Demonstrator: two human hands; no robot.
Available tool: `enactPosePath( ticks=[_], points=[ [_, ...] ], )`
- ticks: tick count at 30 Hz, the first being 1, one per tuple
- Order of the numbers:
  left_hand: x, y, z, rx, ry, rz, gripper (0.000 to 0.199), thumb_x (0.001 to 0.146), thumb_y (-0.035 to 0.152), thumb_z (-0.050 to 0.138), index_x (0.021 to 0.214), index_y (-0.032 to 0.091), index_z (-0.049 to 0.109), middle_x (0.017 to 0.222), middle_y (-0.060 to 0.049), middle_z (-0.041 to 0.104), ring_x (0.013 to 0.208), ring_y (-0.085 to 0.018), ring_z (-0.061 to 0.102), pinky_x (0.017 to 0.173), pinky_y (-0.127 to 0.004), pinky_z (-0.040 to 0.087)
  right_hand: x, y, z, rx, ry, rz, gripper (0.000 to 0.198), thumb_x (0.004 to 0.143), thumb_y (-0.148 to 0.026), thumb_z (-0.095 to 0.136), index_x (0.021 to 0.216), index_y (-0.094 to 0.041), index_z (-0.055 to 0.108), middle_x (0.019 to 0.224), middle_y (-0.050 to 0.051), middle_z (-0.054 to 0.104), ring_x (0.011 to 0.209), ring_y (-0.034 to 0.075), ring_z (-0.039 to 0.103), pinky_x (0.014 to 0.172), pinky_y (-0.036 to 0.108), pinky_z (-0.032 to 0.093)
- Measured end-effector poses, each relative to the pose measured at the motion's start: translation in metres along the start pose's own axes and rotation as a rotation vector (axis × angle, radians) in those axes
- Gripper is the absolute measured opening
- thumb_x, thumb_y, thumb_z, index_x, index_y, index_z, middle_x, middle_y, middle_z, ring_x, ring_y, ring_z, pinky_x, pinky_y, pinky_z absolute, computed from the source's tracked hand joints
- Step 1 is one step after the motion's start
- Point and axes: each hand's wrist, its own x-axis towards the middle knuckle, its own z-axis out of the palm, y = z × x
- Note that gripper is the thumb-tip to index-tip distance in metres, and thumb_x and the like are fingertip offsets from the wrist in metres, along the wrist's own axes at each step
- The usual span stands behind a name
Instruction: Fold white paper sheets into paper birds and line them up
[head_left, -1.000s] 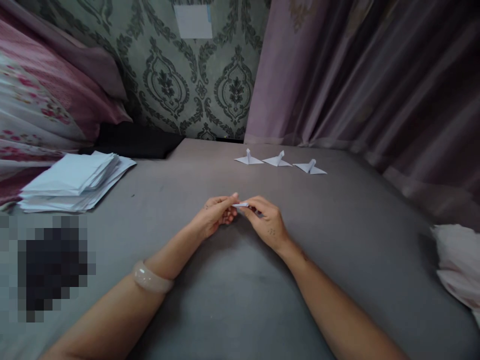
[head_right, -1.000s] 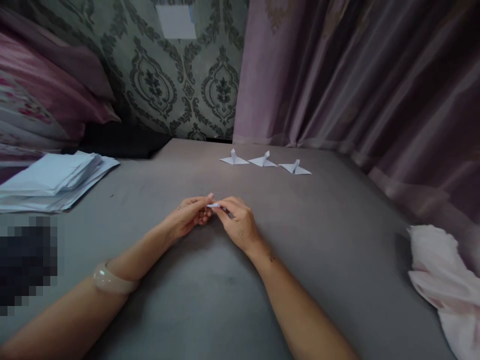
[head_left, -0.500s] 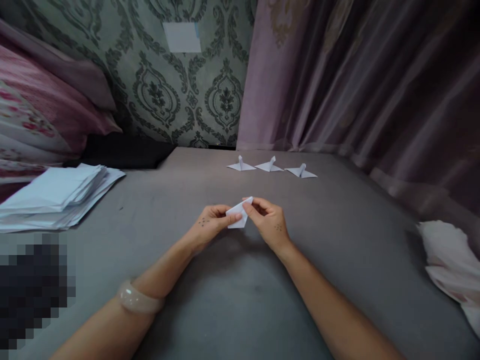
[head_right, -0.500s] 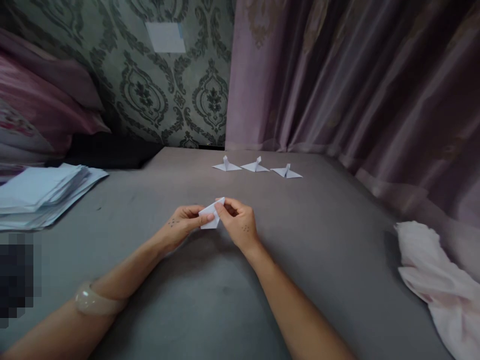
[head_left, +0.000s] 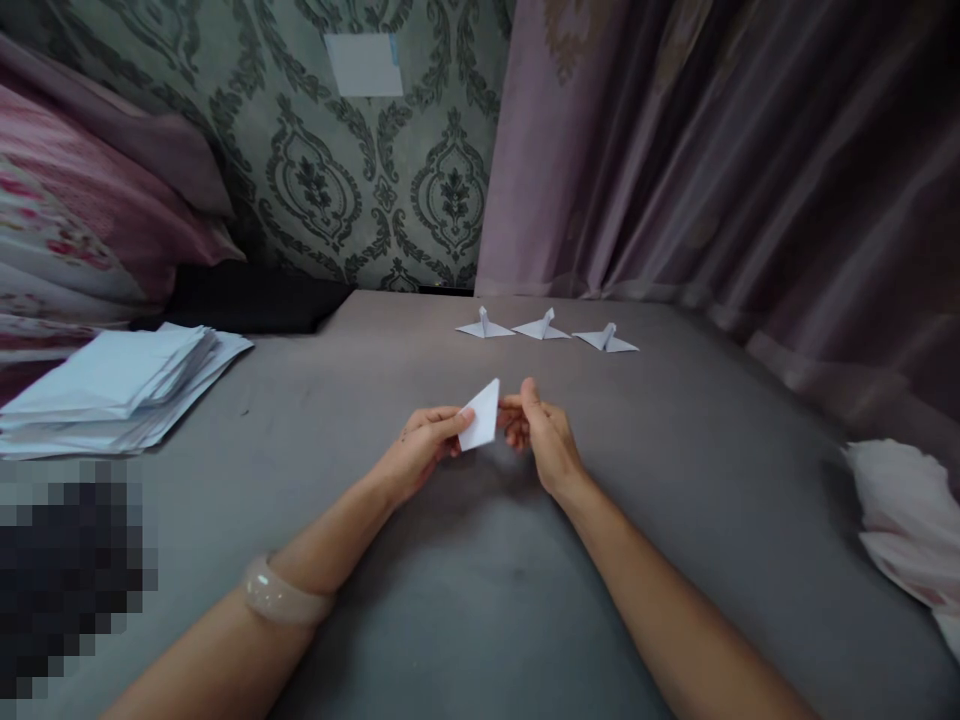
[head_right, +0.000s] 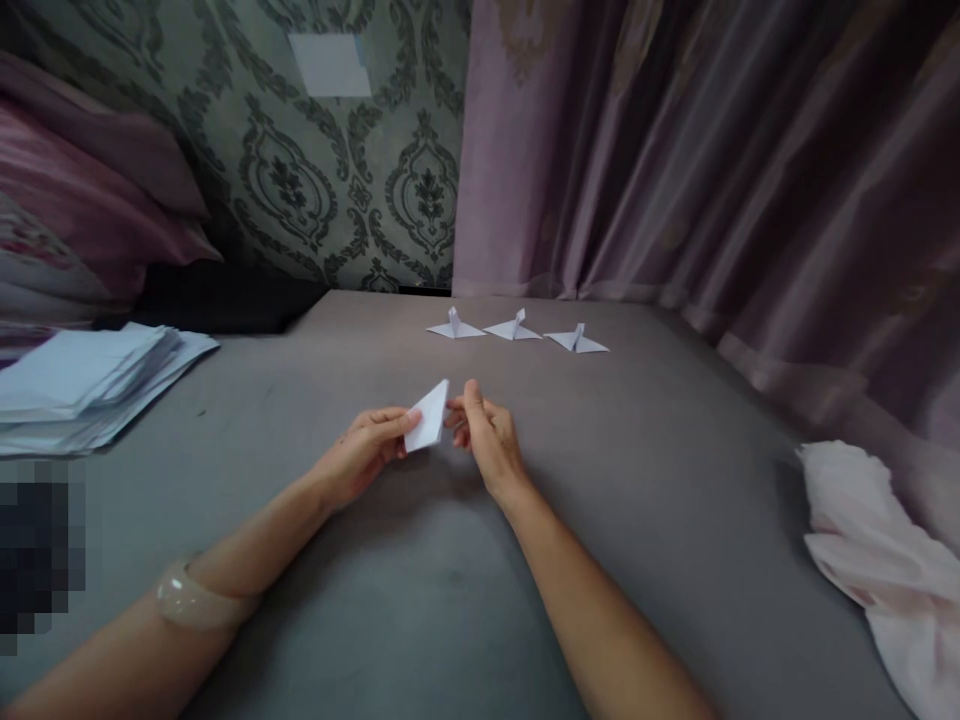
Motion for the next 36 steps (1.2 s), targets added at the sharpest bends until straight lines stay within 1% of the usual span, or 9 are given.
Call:
enactPosePath(
  ticks=[5,9,14,17,19,22,26,31,36],
  points=[
    [0.008,-0.004,-0.006,-0.110,0.088,0.034,0.029,0.072,0.038,0.075,0.071,0.010,0.067,0.062,-0.001,0.054,0.056,-0.008,0.046,0.053,-0.021,0.034,-0.004,0.001,0.010,0.012,-0.041,0.078,0.041,0.059,-0.049,0.078,0.082,-0.016,0.068,0.066,0.000,0.064,0.048,0.008,0.049,0.046,0.023,0.036],
    [0.007,-0.006,-0.006,-0.122,0.062,0.011,0.035,0.076,0.044,0.071,0.070,0.011,0.063,0.062,-0.002,0.054,0.057,-0.009,0.048,0.054,-0.022,0.035,-0.004,0.003,0.011,0.048,-0.007,0.078,0.037,0.060,-0.046,0.077,0.081,-0.016,0.069,0.064,0.000,0.063,0.050,0.008,0.051,0.049,0.023,0.038],
    [0.008,-0.002,-0.006,-0.118,0.043,-0.028,0.055,0.083,0.064,0.052,0.078,0.010,0.065,0.065,-0.004,0.057,0.057,-0.010,0.050,0.054,-0.023,0.035,0.001,0.006,0.005,0.053,0.016,0.096,0.034,0.061,-0.044,0.076,0.079,-0.016,0.069,0.061,-0.002,0.062,0.050,0.008,0.049,0.050,0.023,0.037],
    [0.008,0.000,-0.007,-0.084,0.097,0.007,0.048,0.078,0.058,0.063,0.087,0.010,0.064,0.067,-0.003,0.059,0.058,-0.009,0.051,0.053,-0.021,0.035,0.002,0.006,0.002,0.032,0.019,0.097,0.034,0.062,-0.044,0.075,0.080,-0.016,0.068,0.061,-0.002,0.061,0.049,0.008,0.048,0.049,0.023,0.036],
    [0.008,-0.001,-0.008,-0.006,0.147,0.050,0.042,0.071,0.042,0.075,0.097,0.013,0.062,0.068,0.000,0.060,0.058,-0.008,0.051,0.054,-0.020,0.036,0.002,0.006,0.002,0.016,0.022,0.100,0.036,0.063,-0.043,0.074,0.084,-0.016,0.066,0.062,-0.002,0.061,0.048,0.008,0.047,0.048,0.023,0.035],
    [0.008,-0.004,-0.009,0.128,0.164,0.072,0.043,0.069,0.028,0.075,0.107,0.016,0.058,0.068,0.001,0.062,0.057,-0.009,0.052,0.053,-0.020,0.036,0.003,0.008,0.000,-0.033,0.017,0.090,0.039,0.064,-0.040,0.073,0.094,-0.018,0.061,0.066,-0.003,0.063,0.049,0.008,0.049,0.047,0.022,0.036],
    [0.011,-0.012,-0.011,0.326,0.145,0.065,0.022,0.077,0.027,0.064,0.095,0.013,0.063,0.067,-0.001,0.062,0.059,-0.010,0.054,0.052,-0.020,0.037,0.010,0.018,-0.005,-0.160,-0.051,0.050,0.024,0.069,-0.035,0.067,0.084,-0.017,0.061,0.070,0.001,0.064,0.055,0.010,0.052,0.048,0.023,0.039],
    [0.012,-0.015,-0.012,0.595,0.148,0.167,0.020,0.080,0.025,0.060,0.096,0.013,0.063,0.075,-0.003,0.066,0.064,-0.012,0.056,0.061,-0.023,0.041,0.017,0.031,-0.011,-0.447,-0.080,-0.013,0.015,0.073,-0.028,0.063,0.083,-0.018,0.065,0.069,0.002,0.066,0.054,0.012,0.054,0.051,0.025,0.040],
    [0.009,-0.013,-0.011,0.877,0.206,0.144,0.014,0.078,0.026,0.061,0.084,0.014,0.068,0.070,-0.002,0.062,0.064,-0.013,0.054,0.060,-0.025,0.039,0.011,0.024,-0.010,-0.698,-0.095,-0.076,0.012,0.076,-0.024,0.061,0.084,-0.018,0.068,0.074,0.003,0.070,0.065,0.014,0.060,0.064,0.027,0.045]
  ],
)
